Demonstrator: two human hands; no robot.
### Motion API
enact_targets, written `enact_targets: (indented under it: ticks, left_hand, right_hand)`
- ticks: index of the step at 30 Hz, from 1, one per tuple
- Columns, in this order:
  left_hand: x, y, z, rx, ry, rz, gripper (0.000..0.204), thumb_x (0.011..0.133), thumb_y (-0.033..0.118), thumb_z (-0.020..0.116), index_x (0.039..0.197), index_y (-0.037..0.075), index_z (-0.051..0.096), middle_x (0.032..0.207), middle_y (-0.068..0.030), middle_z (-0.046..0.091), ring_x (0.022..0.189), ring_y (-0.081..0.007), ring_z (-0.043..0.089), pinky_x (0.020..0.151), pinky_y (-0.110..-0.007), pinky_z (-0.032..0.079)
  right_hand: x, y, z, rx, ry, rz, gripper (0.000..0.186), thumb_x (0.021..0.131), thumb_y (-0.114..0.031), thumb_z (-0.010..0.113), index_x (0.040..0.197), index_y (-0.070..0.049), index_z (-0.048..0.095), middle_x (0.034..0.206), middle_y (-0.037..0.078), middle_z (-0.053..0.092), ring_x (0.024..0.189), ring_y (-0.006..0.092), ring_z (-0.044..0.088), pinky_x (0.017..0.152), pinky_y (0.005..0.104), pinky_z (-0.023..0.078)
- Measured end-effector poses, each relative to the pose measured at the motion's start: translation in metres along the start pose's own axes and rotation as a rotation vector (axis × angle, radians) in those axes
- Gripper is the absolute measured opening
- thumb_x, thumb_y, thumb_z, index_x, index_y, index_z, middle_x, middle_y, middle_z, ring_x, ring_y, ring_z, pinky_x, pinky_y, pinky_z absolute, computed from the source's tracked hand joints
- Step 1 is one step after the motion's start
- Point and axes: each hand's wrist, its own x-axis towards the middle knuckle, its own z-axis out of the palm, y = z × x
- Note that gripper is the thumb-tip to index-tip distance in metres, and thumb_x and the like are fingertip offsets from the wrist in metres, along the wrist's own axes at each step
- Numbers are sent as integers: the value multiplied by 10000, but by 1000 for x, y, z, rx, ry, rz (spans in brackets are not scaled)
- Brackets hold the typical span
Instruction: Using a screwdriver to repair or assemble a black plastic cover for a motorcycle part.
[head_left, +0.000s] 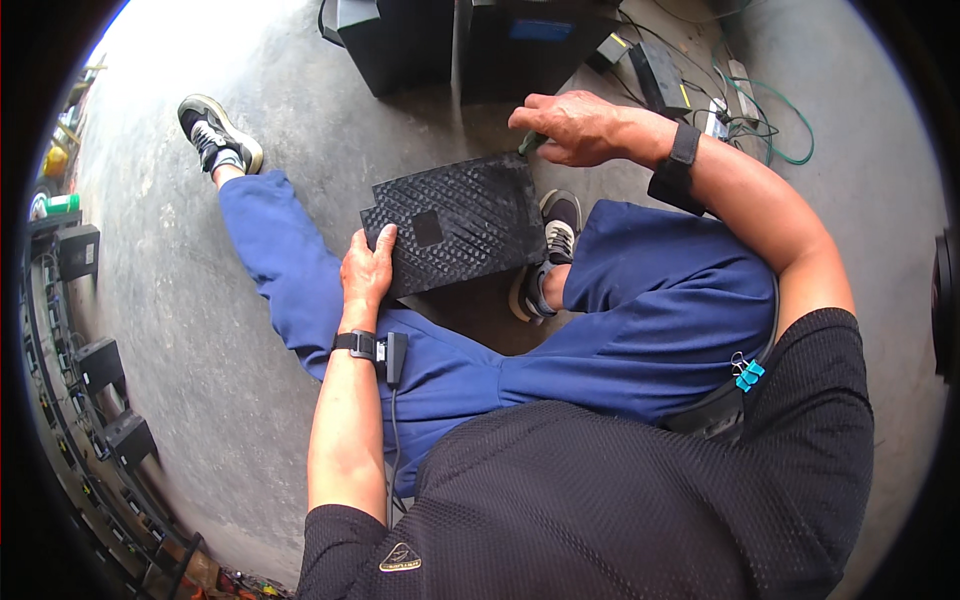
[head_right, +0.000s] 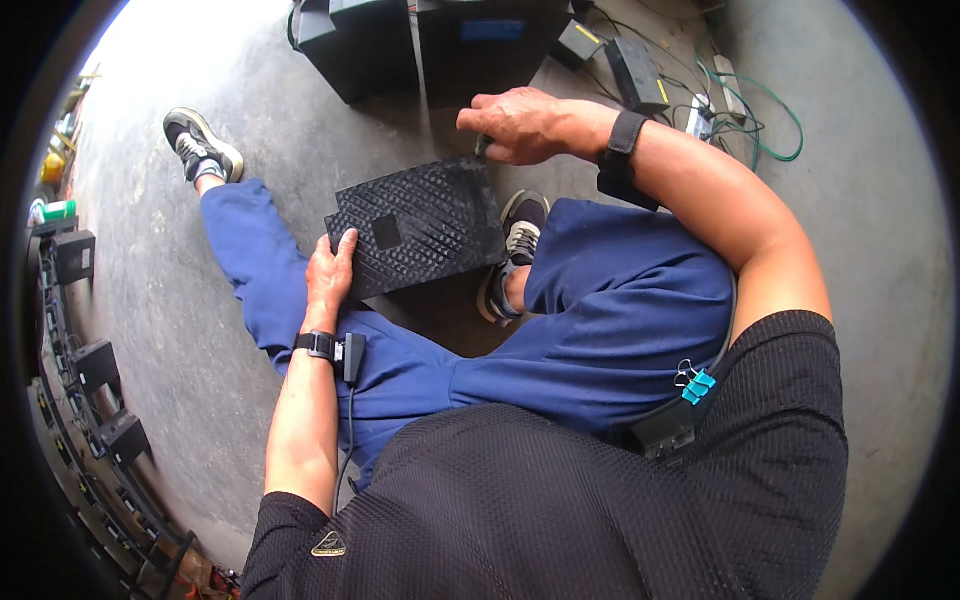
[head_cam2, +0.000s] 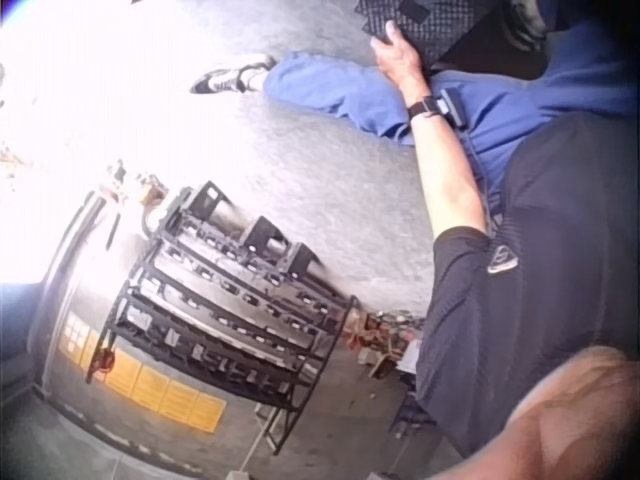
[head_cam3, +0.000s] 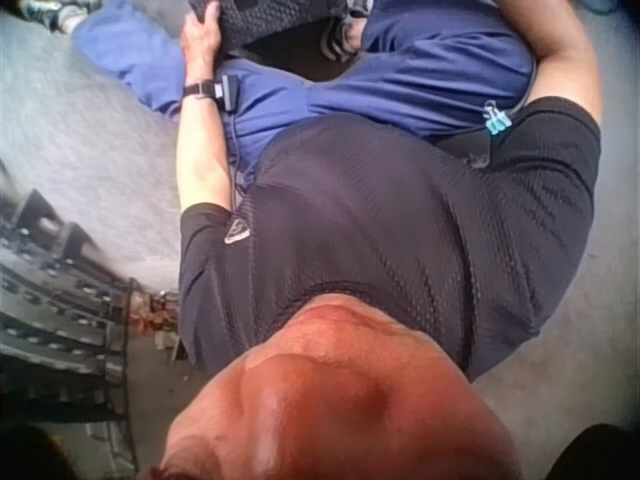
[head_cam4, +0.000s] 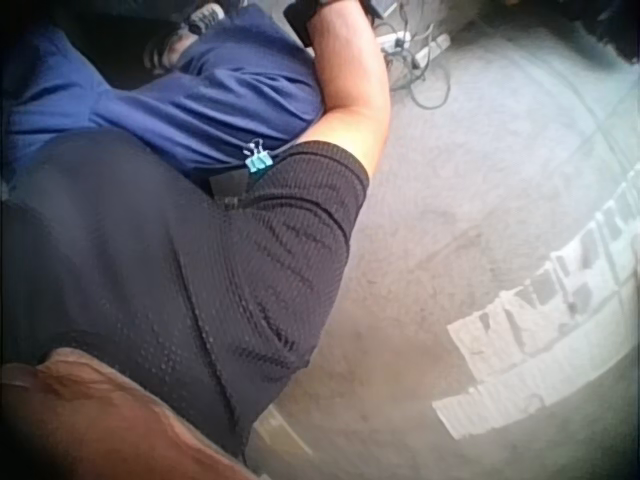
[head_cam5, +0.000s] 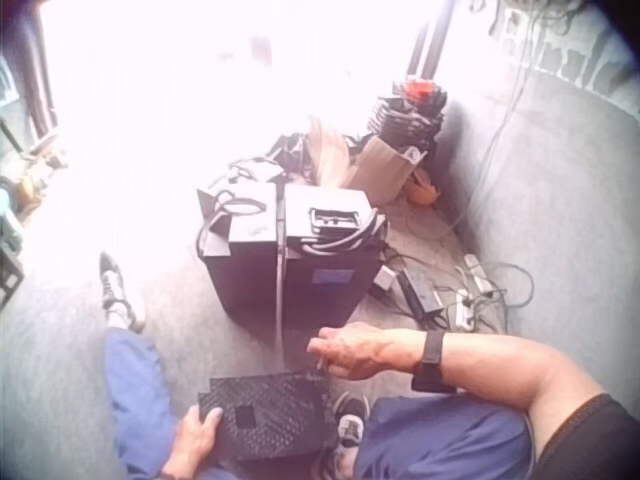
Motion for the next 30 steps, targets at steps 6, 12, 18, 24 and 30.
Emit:
enact_targets:
  ticks: [6,12,18,24,30]
  left_hand:
    - [1,0,-1,-17,-17,-16,662,895,608,574,1166,5,602,1105,-256,673,1081,-429,621,925,-471,474]
    - [1,-1,-1,-12,-18,-24,689,889,623,569,1190,4,597,1124,-260,667,1098,-429,614,937,-470,469]
    - [2,-2,1,-2,-18,-20,709,888,629,566,1216,1,590,1140,-266,660,1111,-430,609,945,-472,466]
    - [1,0,-1,1,-33,-23,668,889,620,572,1179,18,604,1113,-256,671,1094,-423,617,932,-472,468]
    - [-2,4,-3,-21,-11,-17,653,890,613,576,1174,26,608,1106,-246,677,1088,-421,619,925,-469,472]
  right_hand:
    - [5,0,-3,-23,-130,129,279,913,-233,630,1117,-61,549,968,191,628,929,397,622,791,488,499]
    - [9,-8,-12,-47,-238,158,265,938,-273,606,1081,-56,555,989,185,637,953,397,618,797,488,496]
    - [-1,1,-1,22,23,7,271,939,-275,596,1094,-57,550,1011,180,630,966,399,614,811,495,492]
    - [5,0,0,-35,-87,103,257,938,-251,585,1107,-61,546,1024,169,621,966,400,615,801,500,489]
    - [10,-6,-9,-78,-239,156,280,935,-269,607,1115,-64,545,1020,166,611,969,395,609,801,488,492]
